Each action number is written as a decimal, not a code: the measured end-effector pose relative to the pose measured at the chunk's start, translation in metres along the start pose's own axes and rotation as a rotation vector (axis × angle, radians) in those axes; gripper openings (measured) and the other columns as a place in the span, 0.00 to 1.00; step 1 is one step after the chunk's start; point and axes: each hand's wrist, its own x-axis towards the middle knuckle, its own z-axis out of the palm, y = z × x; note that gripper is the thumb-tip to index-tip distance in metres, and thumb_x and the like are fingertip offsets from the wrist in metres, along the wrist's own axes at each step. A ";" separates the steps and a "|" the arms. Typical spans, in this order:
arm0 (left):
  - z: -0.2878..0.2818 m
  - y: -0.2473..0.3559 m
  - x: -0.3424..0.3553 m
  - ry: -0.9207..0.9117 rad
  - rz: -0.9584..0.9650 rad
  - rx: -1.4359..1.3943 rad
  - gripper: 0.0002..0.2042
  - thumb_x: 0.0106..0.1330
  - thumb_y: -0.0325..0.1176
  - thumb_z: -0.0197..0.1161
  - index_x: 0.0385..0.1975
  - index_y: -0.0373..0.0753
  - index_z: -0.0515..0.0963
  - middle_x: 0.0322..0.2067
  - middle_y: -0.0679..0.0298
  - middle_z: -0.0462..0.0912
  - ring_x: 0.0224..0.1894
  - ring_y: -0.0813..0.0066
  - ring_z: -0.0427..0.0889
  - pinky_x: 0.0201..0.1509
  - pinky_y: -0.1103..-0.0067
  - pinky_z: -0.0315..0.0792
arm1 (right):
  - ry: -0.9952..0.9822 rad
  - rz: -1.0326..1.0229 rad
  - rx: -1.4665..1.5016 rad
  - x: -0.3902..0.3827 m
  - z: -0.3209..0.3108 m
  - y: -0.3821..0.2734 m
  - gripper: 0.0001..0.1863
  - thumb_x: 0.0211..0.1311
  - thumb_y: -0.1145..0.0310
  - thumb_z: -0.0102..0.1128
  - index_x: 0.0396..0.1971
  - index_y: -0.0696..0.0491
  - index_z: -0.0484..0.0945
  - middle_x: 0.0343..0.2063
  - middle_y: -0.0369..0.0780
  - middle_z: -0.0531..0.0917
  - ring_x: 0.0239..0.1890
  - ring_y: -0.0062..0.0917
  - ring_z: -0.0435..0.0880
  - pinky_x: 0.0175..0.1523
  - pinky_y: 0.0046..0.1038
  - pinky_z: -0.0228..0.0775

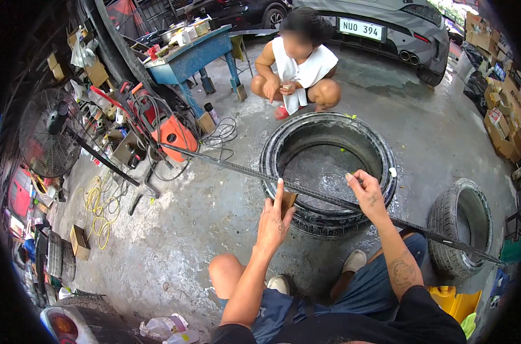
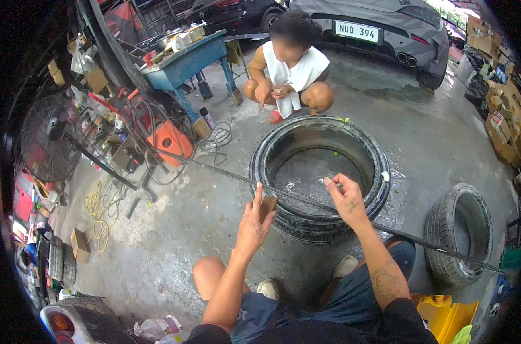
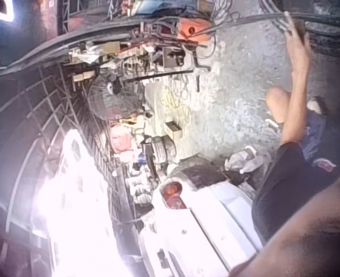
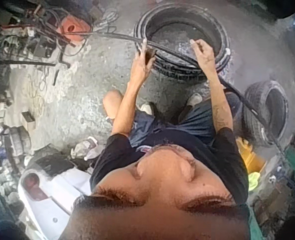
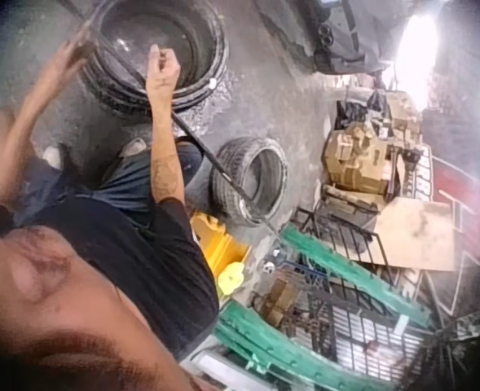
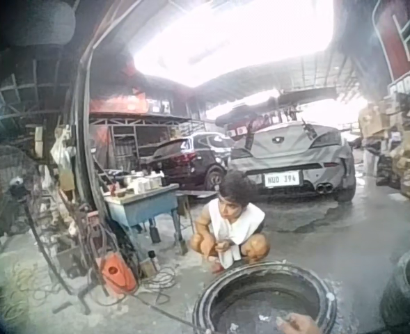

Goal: The person sands and wipes a carbon fiber car spoiler. They use a sanding block to rub the surface of the spoiler and then wipe the area with a cloth to remove dust and debris.

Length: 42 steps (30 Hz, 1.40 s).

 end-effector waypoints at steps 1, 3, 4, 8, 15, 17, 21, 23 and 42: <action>0.002 0.000 0.001 -0.007 0.001 0.002 0.43 0.66 0.34 0.64 0.76 0.56 0.44 0.44 0.41 0.72 0.44 0.38 0.78 0.49 0.56 0.73 | -0.019 0.038 0.007 -0.003 0.000 -0.004 0.17 0.70 0.61 0.59 0.26 0.58 0.73 0.15 0.30 0.69 0.18 0.10 0.61 0.23 0.22 0.52; 0.005 -0.001 0.003 0.014 0.004 -0.009 0.43 0.66 0.34 0.65 0.76 0.56 0.44 0.44 0.41 0.72 0.43 0.38 0.78 0.49 0.57 0.73 | -0.011 0.026 -0.002 -0.004 -0.001 -0.009 0.17 0.72 0.61 0.55 0.27 0.57 0.74 0.16 0.30 0.69 0.19 0.11 0.62 0.24 0.22 0.54; 0.004 0.002 0.005 0.017 0.017 -0.008 0.43 0.66 0.34 0.65 0.76 0.56 0.44 0.44 0.41 0.72 0.43 0.38 0.78 0.49 0.57 0.73 | -0.012 0.053 0.091 -0.002 -0.004 -0.005 0.16 0.73 0.61 0.54 0.27 0.57 0.74 0.16 0.30 0.68 0.19 0.11 0.63 0.24 0.21 0.55; 0.000 0.009 0.003 -0.005 -0.017 -0.012 0.43 0.66 0.34 0.65 0.76 0.54 0.43 0.46 0.42 0.73 0.46 0.41 0.78 0.52 0.59 0.73 | -0.048 0.119 0.228 -0.003 -0.007 -0.005 0.16 0.76 0.61 0.49 0.30 0.56 0.76 0.16 0.29 0.66 0.18 0.11 0.62 0.23 0.20 0.55; 0.001 0.009 0.002 -0.041 -0.064 0.019 0.43 0.66 0.34 0.64 0.76 0.52 0.43 0.49 0.44 0.74 0.49 0.44 0.78 0.54 0.61 0.73 | -0.088 0.169 0.272 -0.005 -0.005 -0.002 0.17 0.77 0.60 0.46 0.33 0.56 0.76 0.16 0.30 0.67 0.15 0.11 0.62 0.20 0.19 0.53; 0.001 0.010 0.004 -0.047 -0.074 0.015 0.43 0.66 0.33 0.64 0.76 0.52 0.43 0.49 0.44 0.74 0.49 0.45 0.79 0.54 0.61 0.73 | -0.066 0.151 0.298 -0.004 -0.006 -0.001 0.17 0.78 0.59 0.44 0.35 0.56 0.76 0.16 0.30 0.68 0.14 0.11 0.62 0.19 0.19 0.54; 0.003 0.011 0.011 -0.029 -0.028 0.017 0.42 0.66 0.33 0.64 0.76 0.50 0.44 0.49 0.44 0.74 0.50 0.45 0.79 0.55 0.62 0.73 | -0.040 0.118 0.303 0.001 -0.011 -0.003 0.17 0.78 0.59 0.42 0.36 0.56 0.75 0.16 0.31 0.69 0.12 0.12 0.63 0.18 0.19 0.56; 0.005 0.013 0.012 -0.033 -0.036 0.022 0.42 0.66 0.33 0.64 0.76 0.50 0.44 0.49 0.44 0.74 0.51 0.45 0.78 0.56 0.62 0.73 | -0.033 0.110 0.301 0.002 -0.012 -0.002 0.17 0.78 0.59 0.42 0.35 0.56 0.74 0.16 0.31 0.69 0.12 0.12 0.63 0.18 0.18 0.56; -0.004 -0.002 0.005 -0.015 0.023 -0.038 0.43 0.65 0.32 0.65 0.76 0.59 0.45 0.43 0.45 0.73 0.44 0.44 0.77 0.50 0.60 0.72 | 0.041 0.212 0.323 -0.002 -0.006 -0.002 0.19 0.75 0.55 0.52 0.25 0.52 0.74 0.12 0.29 0.64 0.12 0.11 0.60 0.18 0.18 0.53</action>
